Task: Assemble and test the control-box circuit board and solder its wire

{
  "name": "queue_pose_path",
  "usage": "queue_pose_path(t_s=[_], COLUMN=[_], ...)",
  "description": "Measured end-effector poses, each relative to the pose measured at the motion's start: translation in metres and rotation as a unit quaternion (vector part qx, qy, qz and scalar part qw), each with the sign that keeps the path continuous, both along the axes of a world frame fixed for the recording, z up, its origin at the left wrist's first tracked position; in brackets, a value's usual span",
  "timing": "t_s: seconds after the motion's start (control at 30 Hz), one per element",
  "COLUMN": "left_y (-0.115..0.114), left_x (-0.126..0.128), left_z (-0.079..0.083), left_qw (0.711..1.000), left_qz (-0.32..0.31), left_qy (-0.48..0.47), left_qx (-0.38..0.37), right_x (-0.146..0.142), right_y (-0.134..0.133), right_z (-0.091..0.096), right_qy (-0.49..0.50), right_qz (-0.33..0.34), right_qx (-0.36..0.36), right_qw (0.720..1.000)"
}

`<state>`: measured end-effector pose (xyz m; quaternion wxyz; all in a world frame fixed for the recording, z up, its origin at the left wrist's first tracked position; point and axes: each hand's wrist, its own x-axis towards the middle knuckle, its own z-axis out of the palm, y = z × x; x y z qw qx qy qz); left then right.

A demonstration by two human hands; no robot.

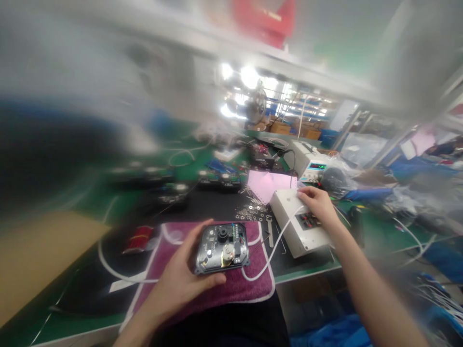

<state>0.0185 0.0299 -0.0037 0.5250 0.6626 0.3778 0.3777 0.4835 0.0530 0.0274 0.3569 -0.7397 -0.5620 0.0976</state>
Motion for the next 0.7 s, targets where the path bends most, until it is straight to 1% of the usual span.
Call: queue_pose_path(t_s=[0.27, 0.57, 0.7], left_y=[0.0004, -0.0009, 0.0004], left_x=[-0.0002, 0.0032, 0.0022], left_z=[-0.0018, 0.0040, 0.0034], left_qw=[1.000, 1.000, 1.000], left_qz=[0.008, 0.008, 0.006], left_qy=[0.011, 0.007, 0.018], left_qx=[0.009, -0.005, 0.001], right_x=[0.0035, 0.0037, 0.0037], right_y=[0.0091, 0.0095, 0.0116], right_z=[-0.0014, -0.0011, -0.0012], right_qy=[0.008, 0.005, 0.005], right_qz=[-0.010, -0.015, -0.019], right_qx=[-0.032, -0.024, -0.027], right_qw=[0.999, 1.000, 0.999])
